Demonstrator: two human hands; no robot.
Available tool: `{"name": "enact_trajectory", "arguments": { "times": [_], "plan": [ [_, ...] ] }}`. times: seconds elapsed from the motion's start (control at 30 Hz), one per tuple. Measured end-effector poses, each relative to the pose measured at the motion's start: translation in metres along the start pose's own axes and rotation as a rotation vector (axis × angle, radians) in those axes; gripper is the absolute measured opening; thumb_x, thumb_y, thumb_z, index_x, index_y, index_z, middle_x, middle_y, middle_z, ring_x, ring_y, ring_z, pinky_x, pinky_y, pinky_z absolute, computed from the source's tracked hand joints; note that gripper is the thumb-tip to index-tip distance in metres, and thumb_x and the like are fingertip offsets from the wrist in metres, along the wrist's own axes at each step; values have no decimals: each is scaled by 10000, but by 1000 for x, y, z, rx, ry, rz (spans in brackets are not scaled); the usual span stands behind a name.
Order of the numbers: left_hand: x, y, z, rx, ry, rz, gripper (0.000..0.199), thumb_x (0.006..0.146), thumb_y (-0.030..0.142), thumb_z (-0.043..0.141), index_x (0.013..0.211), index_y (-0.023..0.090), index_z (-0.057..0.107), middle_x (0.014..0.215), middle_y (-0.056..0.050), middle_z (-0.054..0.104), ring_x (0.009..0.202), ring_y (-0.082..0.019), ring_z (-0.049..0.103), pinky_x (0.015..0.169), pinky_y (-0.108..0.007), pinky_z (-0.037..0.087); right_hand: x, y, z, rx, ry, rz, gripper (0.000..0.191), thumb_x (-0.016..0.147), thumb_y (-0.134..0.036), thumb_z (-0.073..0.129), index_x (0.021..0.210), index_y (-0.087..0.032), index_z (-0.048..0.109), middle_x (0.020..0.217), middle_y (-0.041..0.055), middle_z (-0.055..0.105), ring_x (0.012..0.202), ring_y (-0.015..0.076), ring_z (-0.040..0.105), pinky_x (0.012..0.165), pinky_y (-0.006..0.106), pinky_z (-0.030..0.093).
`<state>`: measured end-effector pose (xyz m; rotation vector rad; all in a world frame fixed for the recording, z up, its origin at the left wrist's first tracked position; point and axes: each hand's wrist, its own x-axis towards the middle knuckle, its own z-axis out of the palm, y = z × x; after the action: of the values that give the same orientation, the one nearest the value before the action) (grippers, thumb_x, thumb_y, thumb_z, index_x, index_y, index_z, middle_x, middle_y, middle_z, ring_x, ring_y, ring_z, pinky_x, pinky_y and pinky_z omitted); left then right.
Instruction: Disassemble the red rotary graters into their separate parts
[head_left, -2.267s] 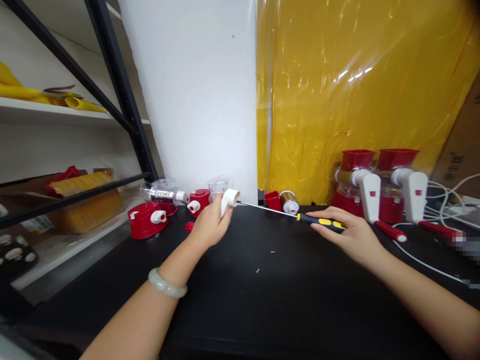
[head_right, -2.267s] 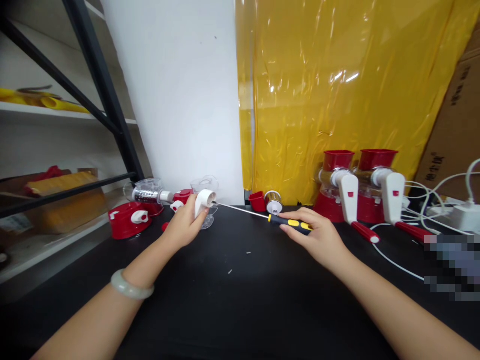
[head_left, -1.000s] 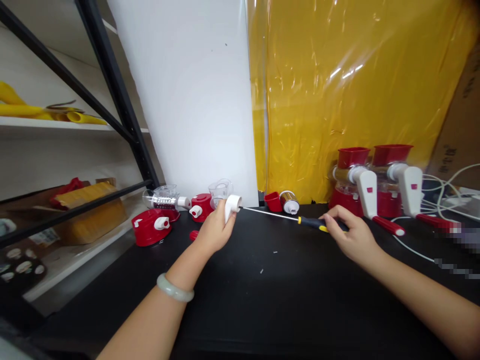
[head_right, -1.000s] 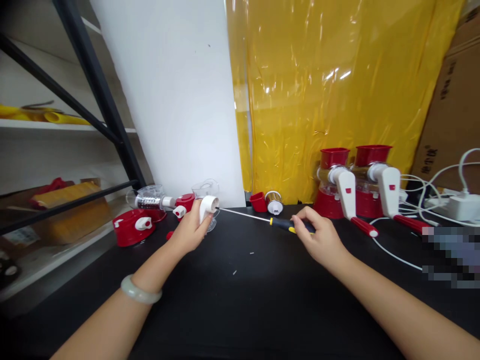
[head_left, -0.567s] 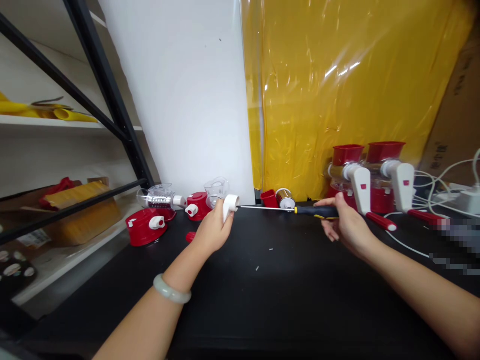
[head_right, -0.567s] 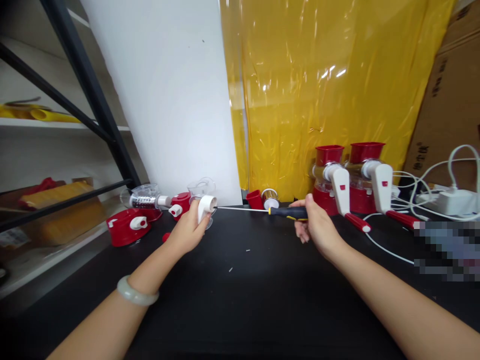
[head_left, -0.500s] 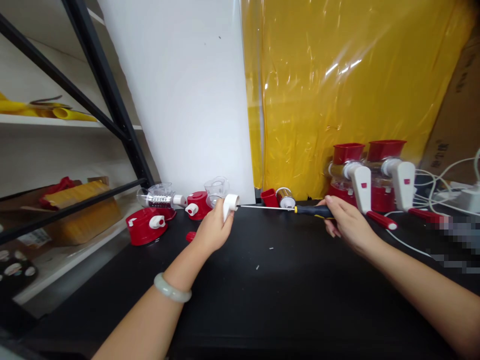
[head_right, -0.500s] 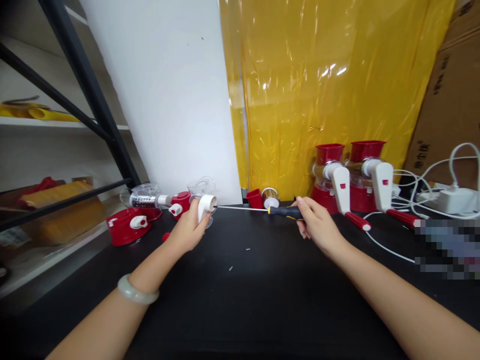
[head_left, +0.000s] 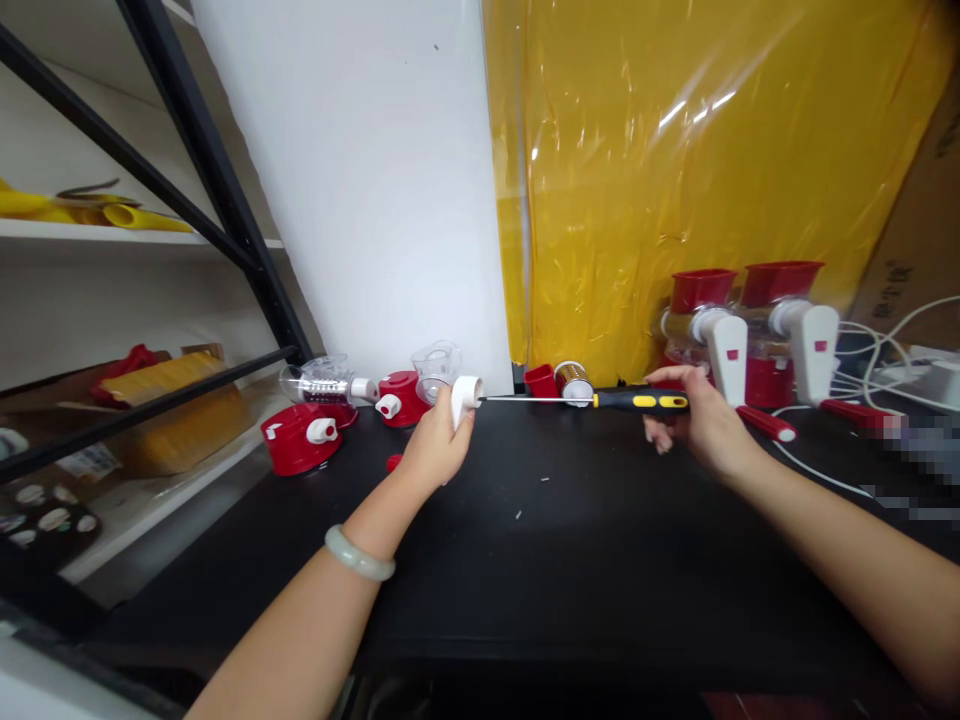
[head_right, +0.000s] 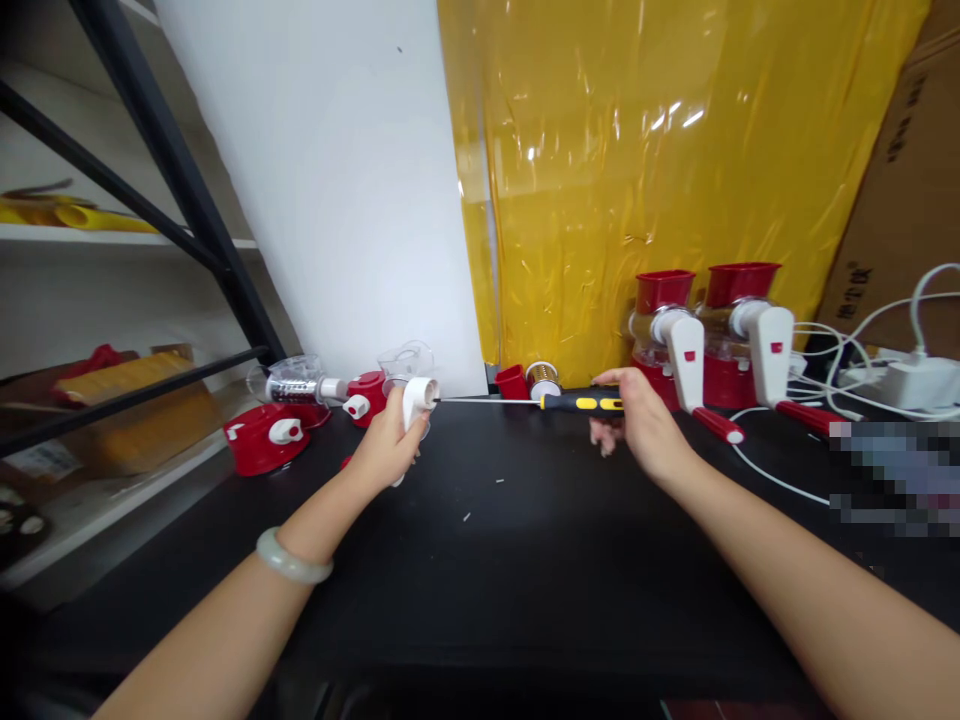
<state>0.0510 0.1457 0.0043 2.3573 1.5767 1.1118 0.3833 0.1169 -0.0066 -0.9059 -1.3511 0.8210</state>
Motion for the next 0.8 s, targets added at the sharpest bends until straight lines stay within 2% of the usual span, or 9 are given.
{"name": "enact_trajectory", "arguments": {
  "times": [0.03,0.1,0.27,0.37,0.43,0.5,0.6,0.67,0.8],
  "plan": [
    [-1,0,1,3,-5,-3,241,914,371,418,1070,188,401,697,-33,612,565,-203,619,567,-302,450,0,-1,-1,-79,-13,40,457,852,-686,393,913,-248,506,473,-34,507,362,143,454,383,277,371],
    [-1,0,3,4,-6,-20,248,913,375,416,1076,188,400,694,-31,612,565,-203,620,567,-302,453,-1,-3,-1,-220,-25,31,428,862,-649,427,877,-236,540,447,-39,470,353,126,416,372,261,318],
    [2,-4,-1,-38,40,-65,307,906,403,418,1122,186,391,655,-4,595,567,-208,625,561,-302,458,-4,-6,0,-283,17,-214,315,807,-489,631,977,-255,505,716,-9,562,610,150,547,573,288,444],
    [3,-3,-4,-72,52,-72,318,903,413,422,1120,182,398,608,17,565,543,-209,617,542,-300,453,-5,-5,1,-198,13,-225,377,766,-425,694,1034,-268,479,799,-11,565,684,155,572,665,306,471],
    [2,0,-4,-97,50,-76,324,902,417,424,1121,179,398,596,24,554,517,-203,609,526,-294,449,-5,-3,2,-73,-6,-181,389,758,-431,696,1033,-272,472,815,-17,568,666,151,579,657,309,482],
    [1,2,-4,-105,59,-81,333,903,419,422,1131,179,393,602,24,555,508,-200,607,523,-294,450,-5,-2,2,15,-28,-115,340,821,-517,589,1019,-266,473,753,-18,573,596,152,569,589,310,480],
    [1,3,-4,-65,77,-72,339,905,418,420,1142,177,392,643,3,581,537,-209,619,555,-312,465,-5,-1,3,-97,-54,-22,387,913,-598,355,1018,-250,489,546,-44,490,424,134,457,431,268,377],
    [2,2,-4,-33,67,-61,335,902,409,427,1139,174,399,668,-14,598,553,-213,623,577,-324,472,-6,-2,3,-217,-46,-27,362,913,-578,390,997,-245,505,539,-51,452,415,117,415,411,247,324],
    [4,-3,-4,-59,60,-82,333,906,416,415,1136,176,397,642,0,589,514,-201,606,554,-312,468,-5,-2,2,-239,18,-183,318,820,-475,619,1015,-260,487,796,-6,534,640,138,526,550,261,422]
  ]
}}
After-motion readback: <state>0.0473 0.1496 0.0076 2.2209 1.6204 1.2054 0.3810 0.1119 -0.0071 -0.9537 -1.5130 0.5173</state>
